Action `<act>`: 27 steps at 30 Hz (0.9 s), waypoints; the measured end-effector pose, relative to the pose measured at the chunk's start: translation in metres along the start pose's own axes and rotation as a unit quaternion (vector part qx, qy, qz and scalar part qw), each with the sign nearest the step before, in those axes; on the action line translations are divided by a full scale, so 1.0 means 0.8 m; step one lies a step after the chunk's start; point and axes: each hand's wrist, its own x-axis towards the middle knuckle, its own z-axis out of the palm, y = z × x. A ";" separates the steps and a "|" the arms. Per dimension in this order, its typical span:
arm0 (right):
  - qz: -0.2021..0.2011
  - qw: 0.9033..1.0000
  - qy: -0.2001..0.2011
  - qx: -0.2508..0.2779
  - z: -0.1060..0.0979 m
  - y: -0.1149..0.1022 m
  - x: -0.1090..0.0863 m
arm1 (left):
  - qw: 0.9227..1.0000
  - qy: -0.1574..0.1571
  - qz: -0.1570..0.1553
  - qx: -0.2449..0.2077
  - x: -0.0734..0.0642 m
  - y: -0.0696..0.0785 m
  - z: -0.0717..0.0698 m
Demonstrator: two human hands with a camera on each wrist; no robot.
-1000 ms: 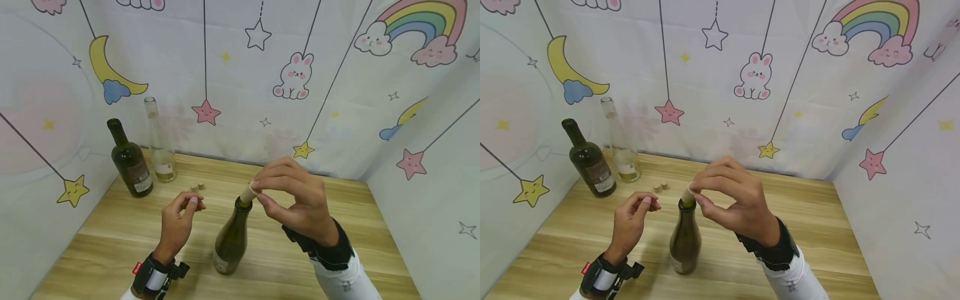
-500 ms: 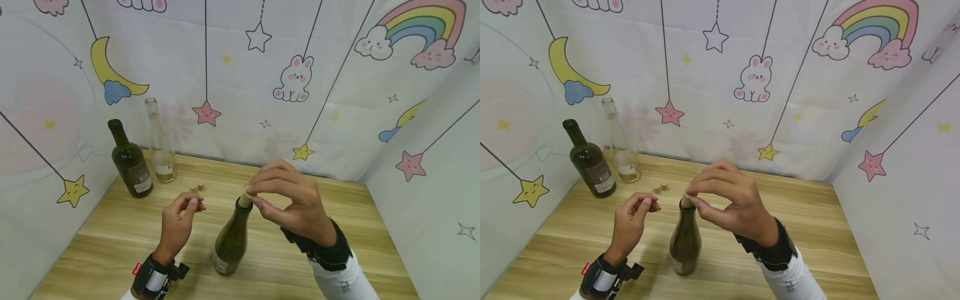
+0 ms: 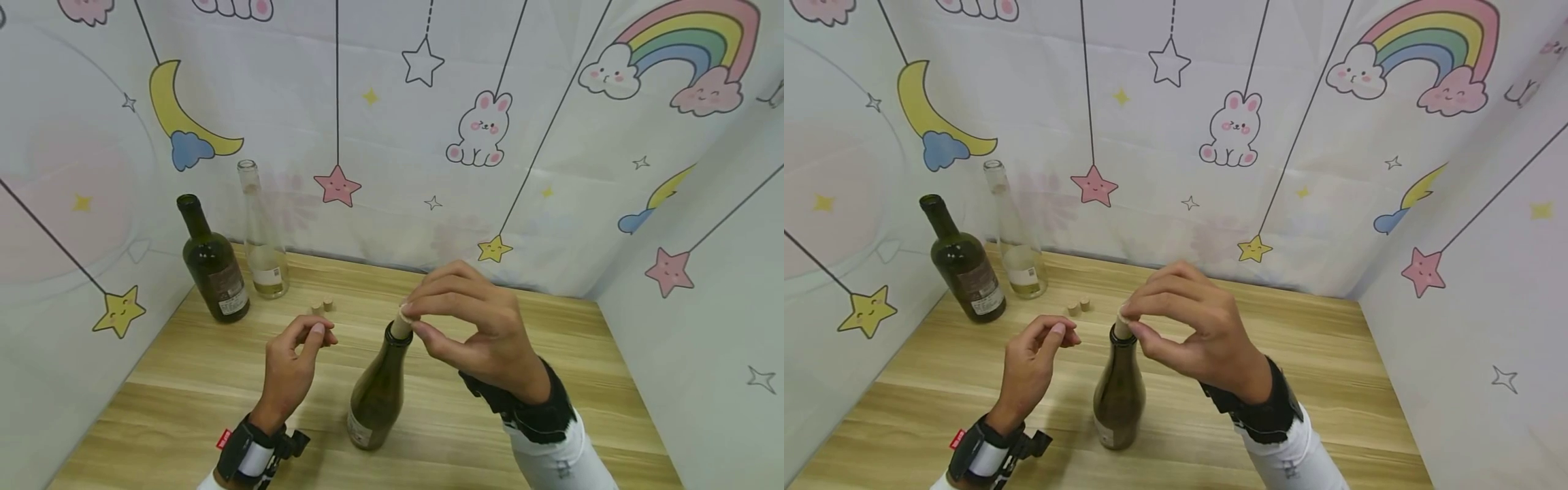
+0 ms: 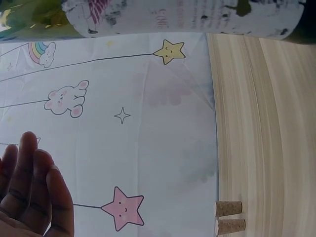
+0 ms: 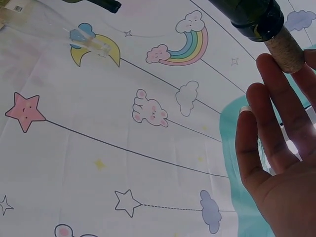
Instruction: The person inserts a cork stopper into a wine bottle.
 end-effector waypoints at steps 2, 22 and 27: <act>0.001 1.000 -0.001 -0.003 0.001 -0.001 -0.001 | 1.000 -0.001 0.000 -0.001 -0.001 0.000 0.000; 0.020 1.000 -0.007 0.000 0.013 -0.003 -0.012 | 1.000 -0.007 0.010 -0.002 -0.005 -0.006 0.000; 0.022 1.000 -0.006 0.003 0.014 -0.003 -0.012 | 1.000 -0.011 0.009 -0.005 -0.006 -0.005 0.001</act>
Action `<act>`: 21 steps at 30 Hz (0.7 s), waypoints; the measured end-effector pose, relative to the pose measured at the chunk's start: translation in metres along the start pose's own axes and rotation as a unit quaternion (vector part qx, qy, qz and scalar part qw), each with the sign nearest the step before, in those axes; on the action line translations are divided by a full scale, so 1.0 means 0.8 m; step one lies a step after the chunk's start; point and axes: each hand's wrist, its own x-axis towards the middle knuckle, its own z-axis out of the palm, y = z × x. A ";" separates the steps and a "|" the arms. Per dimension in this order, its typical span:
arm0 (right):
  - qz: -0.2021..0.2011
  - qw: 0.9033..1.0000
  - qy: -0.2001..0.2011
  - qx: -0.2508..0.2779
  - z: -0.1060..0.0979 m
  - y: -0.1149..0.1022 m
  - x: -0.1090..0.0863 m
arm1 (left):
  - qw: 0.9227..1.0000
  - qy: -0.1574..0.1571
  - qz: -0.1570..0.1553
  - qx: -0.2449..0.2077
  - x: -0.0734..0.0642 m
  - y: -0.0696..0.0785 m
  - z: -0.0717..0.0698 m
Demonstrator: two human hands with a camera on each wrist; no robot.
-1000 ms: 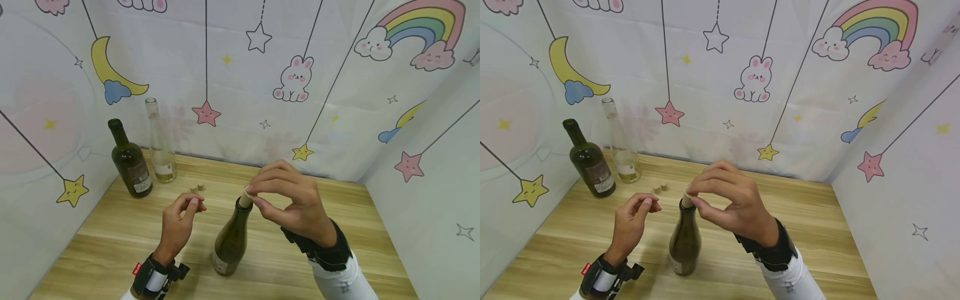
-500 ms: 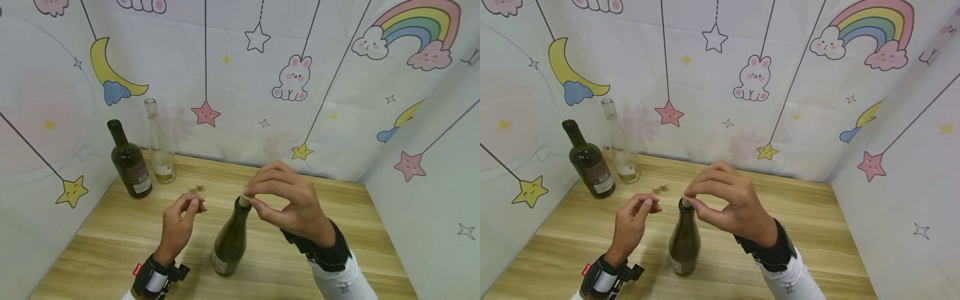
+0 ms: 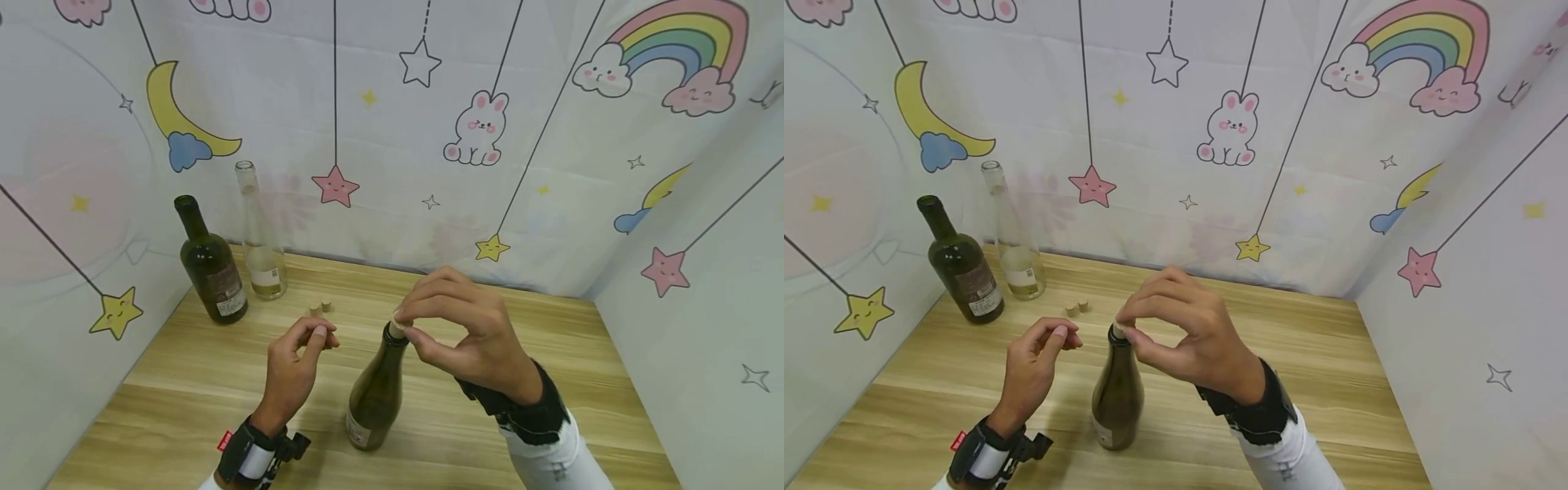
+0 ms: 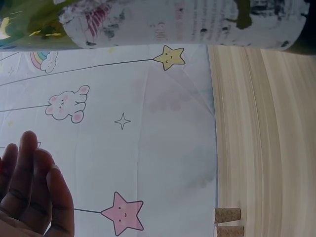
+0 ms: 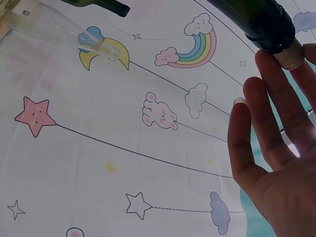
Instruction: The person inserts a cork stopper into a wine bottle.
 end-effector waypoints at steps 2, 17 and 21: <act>0.001 1.000 0.000 0.003 0.000 0.000 -0.001 | 1.000 -0.002 -0.001 -0.002 -0.001 0.001 0.001; 0.261 0.918 -0.058 0.292 0.021 0.020 -0.025 | 0.964 -0.199 0.091 -0.151 0.002 0.036 0.035; 0.275 0.872 -0.069 0.400 0.038 0.023 -0.026 | 0.958 -0.235 0.079 -0.143 0.000 0.042 0.045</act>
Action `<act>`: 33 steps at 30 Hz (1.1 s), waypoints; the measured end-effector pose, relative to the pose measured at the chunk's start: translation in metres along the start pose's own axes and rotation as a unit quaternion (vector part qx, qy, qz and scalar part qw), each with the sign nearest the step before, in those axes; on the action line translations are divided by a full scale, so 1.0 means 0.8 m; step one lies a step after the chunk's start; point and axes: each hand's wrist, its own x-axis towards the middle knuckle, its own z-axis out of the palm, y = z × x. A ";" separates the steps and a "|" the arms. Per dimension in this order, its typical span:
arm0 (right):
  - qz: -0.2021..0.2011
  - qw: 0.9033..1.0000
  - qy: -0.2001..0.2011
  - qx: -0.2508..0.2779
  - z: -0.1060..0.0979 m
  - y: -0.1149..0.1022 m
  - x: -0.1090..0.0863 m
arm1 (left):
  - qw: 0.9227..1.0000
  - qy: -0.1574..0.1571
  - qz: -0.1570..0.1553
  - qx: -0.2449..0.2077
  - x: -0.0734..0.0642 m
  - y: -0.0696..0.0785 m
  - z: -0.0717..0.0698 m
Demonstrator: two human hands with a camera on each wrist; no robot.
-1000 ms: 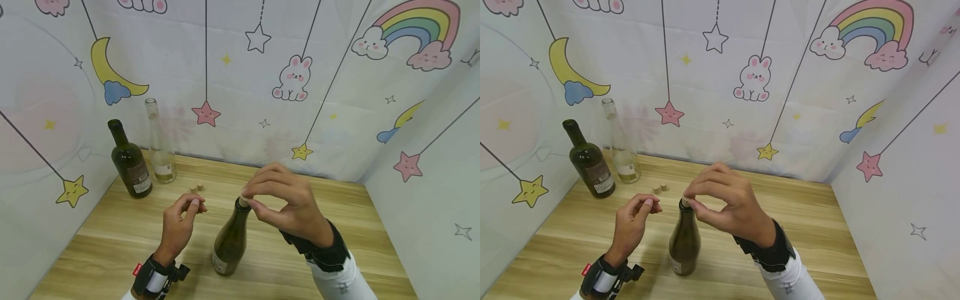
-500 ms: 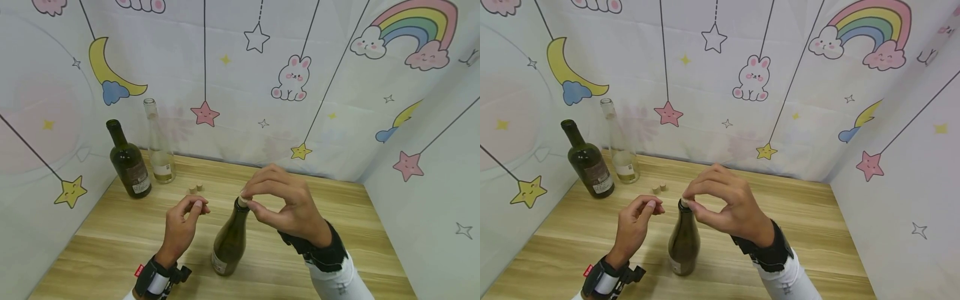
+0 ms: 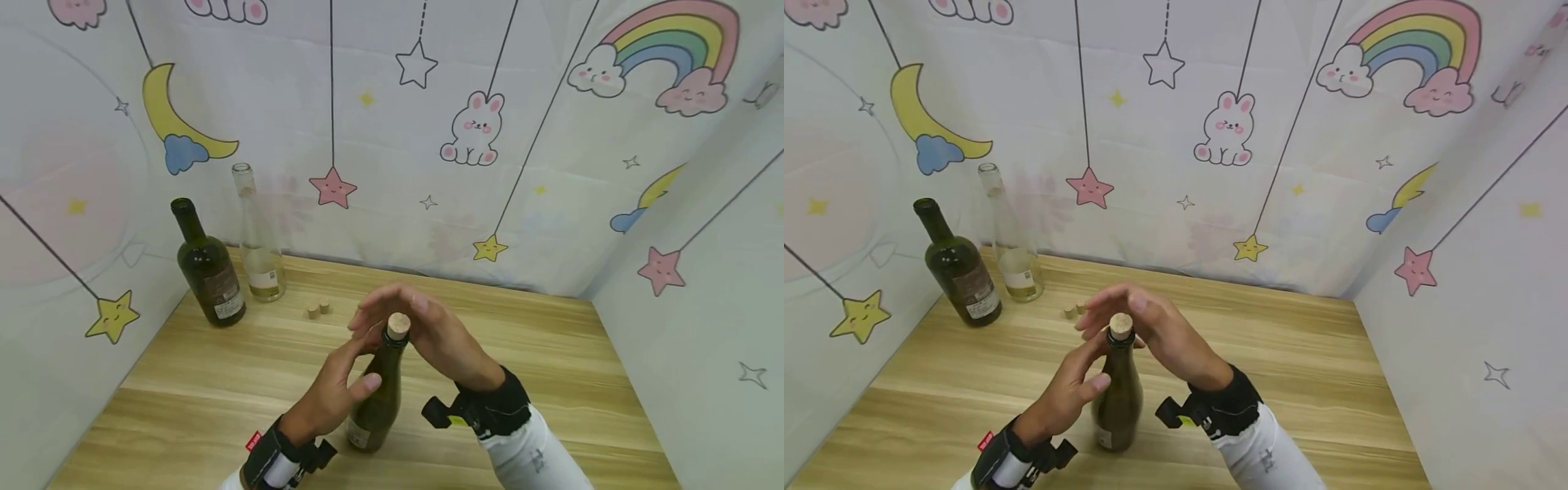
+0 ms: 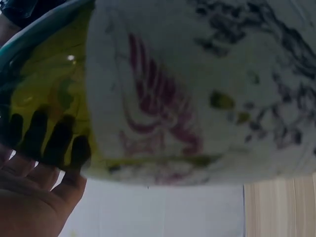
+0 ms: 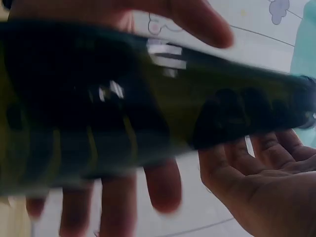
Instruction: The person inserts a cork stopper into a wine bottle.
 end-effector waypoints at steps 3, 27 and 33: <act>0.016 0.998 -0.027 0.062 0.007 0.009 0.004 | 1.000 -0.008 0.001 -0.027 0.006 0.007 0.007; 0.024 0.995 0.047 0.082 0.032 0.029 0.001 | 0.998 0.000 -0.054 -0.017 0.002 -0.003 0.028; 0.013 0.996 0.043 0.073 0.033 0.027 0.003 | 0.998 0.001 -0.051 -0.027 0.002 -0.003 0.027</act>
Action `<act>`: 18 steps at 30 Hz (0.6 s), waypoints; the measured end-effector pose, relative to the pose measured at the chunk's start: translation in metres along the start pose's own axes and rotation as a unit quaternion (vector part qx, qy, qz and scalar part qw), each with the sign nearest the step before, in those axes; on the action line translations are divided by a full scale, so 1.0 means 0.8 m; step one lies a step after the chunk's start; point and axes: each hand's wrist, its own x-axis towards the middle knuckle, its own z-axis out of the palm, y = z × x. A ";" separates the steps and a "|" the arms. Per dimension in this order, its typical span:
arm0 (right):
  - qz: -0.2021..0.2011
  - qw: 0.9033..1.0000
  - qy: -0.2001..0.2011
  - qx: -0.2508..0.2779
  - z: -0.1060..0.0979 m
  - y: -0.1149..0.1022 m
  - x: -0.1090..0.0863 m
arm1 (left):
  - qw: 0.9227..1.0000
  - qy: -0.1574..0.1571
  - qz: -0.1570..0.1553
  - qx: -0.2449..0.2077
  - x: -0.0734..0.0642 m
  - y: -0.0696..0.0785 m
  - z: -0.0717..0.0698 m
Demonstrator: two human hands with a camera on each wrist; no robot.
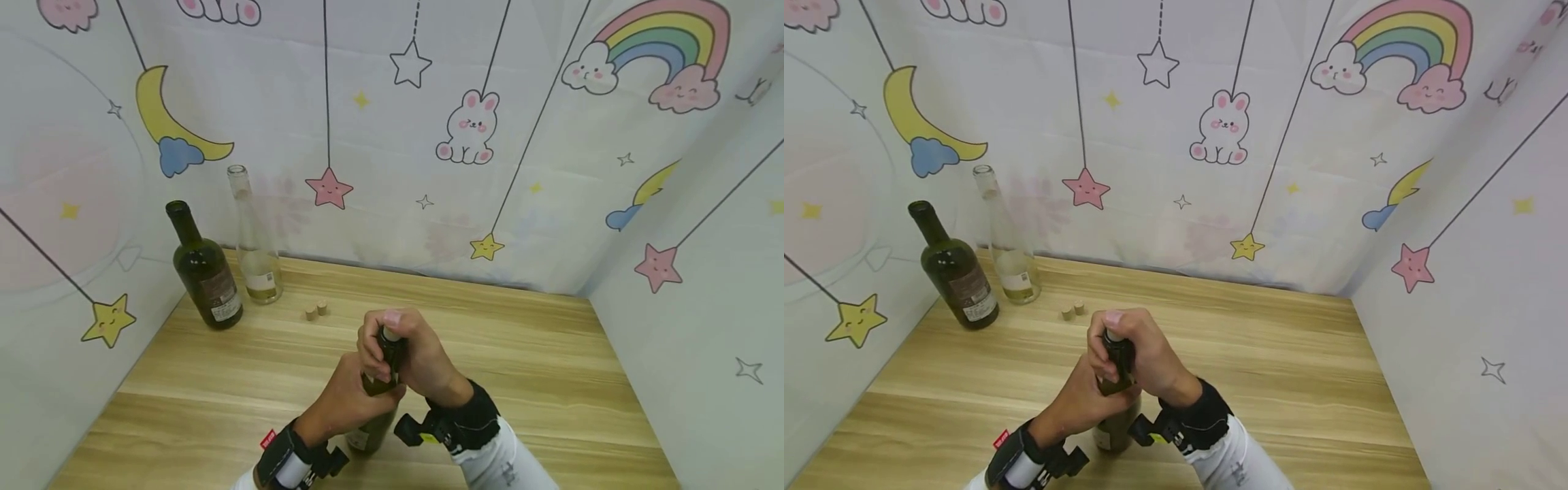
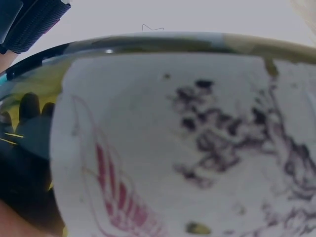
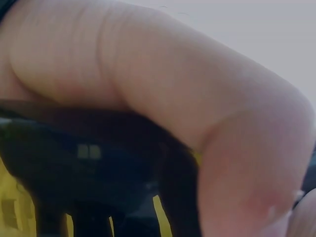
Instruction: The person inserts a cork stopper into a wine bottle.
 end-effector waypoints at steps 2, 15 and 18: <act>-0.002 1.000 -0.002 -0.002 0.000 0.000 0.000 | 1.000 0.001 -0.002 -0.003 0.000 0.000 0.000; -0.019 1.000 -0.002 -0.006 0.000 0.002 0.001 | 1.000 0.009 0.001 0.002 -0.001 -0.002 0.000; -0.028 1.000 0.000 -0.009 0.001 0.005 0.000 | 1.000 0.009 -0.003 0.003 -0.002 -0.003 0.000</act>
